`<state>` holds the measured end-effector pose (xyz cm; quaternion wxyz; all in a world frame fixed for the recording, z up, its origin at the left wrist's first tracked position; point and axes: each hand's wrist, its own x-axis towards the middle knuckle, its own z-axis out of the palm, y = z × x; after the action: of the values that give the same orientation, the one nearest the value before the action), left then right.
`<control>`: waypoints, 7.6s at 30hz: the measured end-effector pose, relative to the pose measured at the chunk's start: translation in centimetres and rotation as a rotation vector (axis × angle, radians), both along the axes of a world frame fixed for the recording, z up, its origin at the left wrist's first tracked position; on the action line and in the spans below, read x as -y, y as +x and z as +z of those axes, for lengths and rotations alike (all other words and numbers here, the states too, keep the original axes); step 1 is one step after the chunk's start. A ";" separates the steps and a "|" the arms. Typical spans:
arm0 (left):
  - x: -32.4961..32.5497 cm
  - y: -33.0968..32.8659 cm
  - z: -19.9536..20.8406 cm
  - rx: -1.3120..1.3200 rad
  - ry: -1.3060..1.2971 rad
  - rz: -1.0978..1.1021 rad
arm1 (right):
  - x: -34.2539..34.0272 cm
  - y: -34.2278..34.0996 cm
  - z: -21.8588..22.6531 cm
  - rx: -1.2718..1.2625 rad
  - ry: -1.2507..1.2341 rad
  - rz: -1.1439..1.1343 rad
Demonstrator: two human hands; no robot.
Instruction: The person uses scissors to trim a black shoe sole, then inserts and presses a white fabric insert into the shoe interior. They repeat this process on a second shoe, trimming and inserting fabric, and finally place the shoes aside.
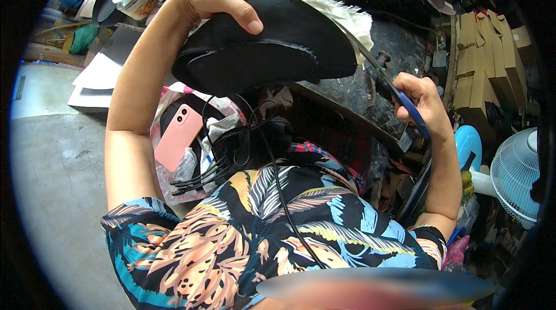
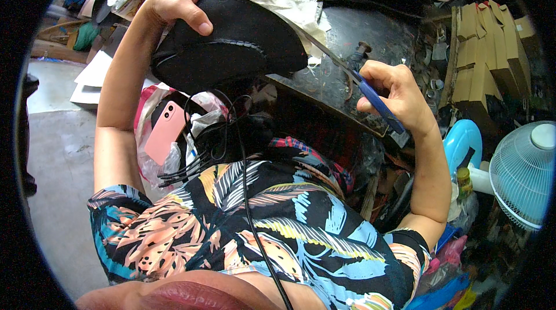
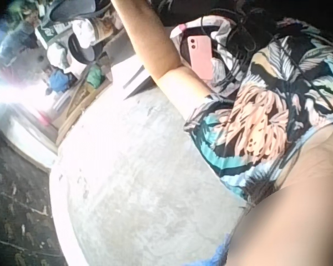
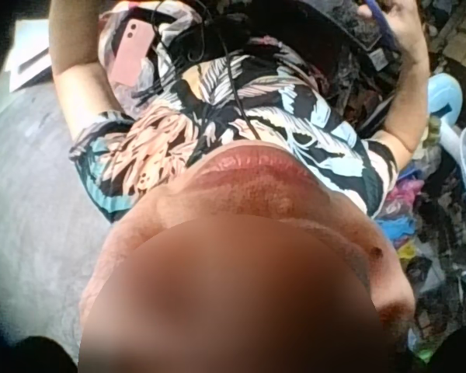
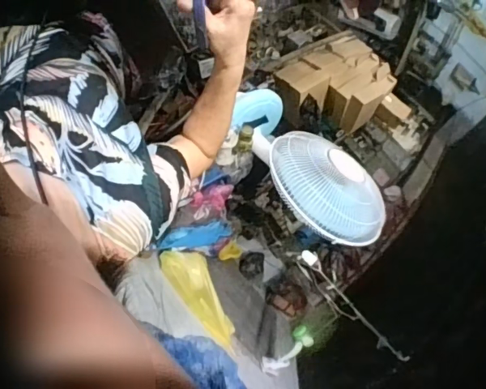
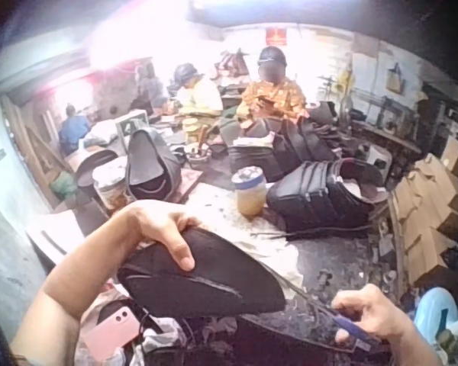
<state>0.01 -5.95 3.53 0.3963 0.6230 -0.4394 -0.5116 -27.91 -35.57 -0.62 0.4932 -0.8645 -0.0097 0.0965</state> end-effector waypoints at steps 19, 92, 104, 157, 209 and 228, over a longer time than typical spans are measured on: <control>-0.3 -0.2 -0.4 0.041 0.009 0.025 | -0.5 -0.2 0.2 -0.020 -0.067 0.023; 3.3 1.3 -9.0 -0.237 -0.346 0.753 | 7.6 5.3 -4.3 0.002 -1.048 -0.419; 2.2 -4.1 -2.3 1.691 -0.646 0.044 | 4.9 4.4 -5.0 0.596 -0.704 -0.502; -2.6 -5.8 -15.5 1.545 -0.197 0.346 | -1.0 6.7 -4.4 0.476 -0.483 -0.291; -2.2 -6.4 -13.6 1.816 -0.376 0.313 | -9.1 5.4 -6.6 0.652 -0.751 -0.333; -1.9 -6.7 -13.6 1.797 -0.448 0.393 | -8.4 6.0 -5.8 0.782 -0.240 -0.461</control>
<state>-6.73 -4.02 -10.06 0.0988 0.7560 -0.5554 0.3320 -21.92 -27.17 -6.44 0.3578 -0.8664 0.0089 -0.3482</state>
